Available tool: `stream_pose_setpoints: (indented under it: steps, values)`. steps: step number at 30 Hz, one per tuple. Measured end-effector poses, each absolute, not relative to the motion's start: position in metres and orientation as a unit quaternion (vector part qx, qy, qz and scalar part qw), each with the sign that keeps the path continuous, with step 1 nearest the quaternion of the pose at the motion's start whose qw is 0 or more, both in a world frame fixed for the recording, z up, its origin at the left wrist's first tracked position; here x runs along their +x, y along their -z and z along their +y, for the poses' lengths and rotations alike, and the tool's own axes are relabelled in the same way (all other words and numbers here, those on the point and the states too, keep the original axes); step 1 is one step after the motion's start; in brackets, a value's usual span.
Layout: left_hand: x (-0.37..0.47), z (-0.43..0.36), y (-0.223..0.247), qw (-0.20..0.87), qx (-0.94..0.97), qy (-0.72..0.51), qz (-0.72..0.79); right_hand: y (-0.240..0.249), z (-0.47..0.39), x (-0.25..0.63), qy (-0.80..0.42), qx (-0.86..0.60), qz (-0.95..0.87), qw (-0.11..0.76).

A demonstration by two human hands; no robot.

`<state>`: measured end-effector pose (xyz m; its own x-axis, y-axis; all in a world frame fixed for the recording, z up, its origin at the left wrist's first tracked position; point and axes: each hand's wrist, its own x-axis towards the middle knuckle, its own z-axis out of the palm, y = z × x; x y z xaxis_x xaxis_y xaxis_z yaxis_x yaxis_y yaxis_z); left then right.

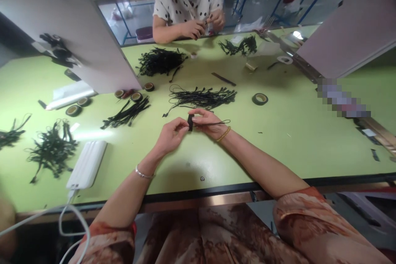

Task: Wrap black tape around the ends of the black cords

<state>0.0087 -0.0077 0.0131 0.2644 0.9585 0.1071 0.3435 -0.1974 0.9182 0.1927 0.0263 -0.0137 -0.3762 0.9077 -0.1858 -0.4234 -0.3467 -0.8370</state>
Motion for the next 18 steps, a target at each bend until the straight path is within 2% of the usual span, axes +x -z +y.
stream_pose_setpoints:
  steps: [10,14,18]
  values:
    - [0.014,-0.011,-0.015,0.418,0.656,-0.337,0.531,0.004,0.021,0.193,-0.719,-0.310,-0.400,0.476]
    - [0.014,-0.006,-0.005,0.412,0.626,-0.304,0.588,0.002,0.021,0.195,-0.725,-0.286,-0.428,0.458]
    - [0.013,-0.004,0.002,0.394,0.616,-0.340,0.592,0.001,0.022,0.197,-0.712,-0.282,-0.470,0.440]
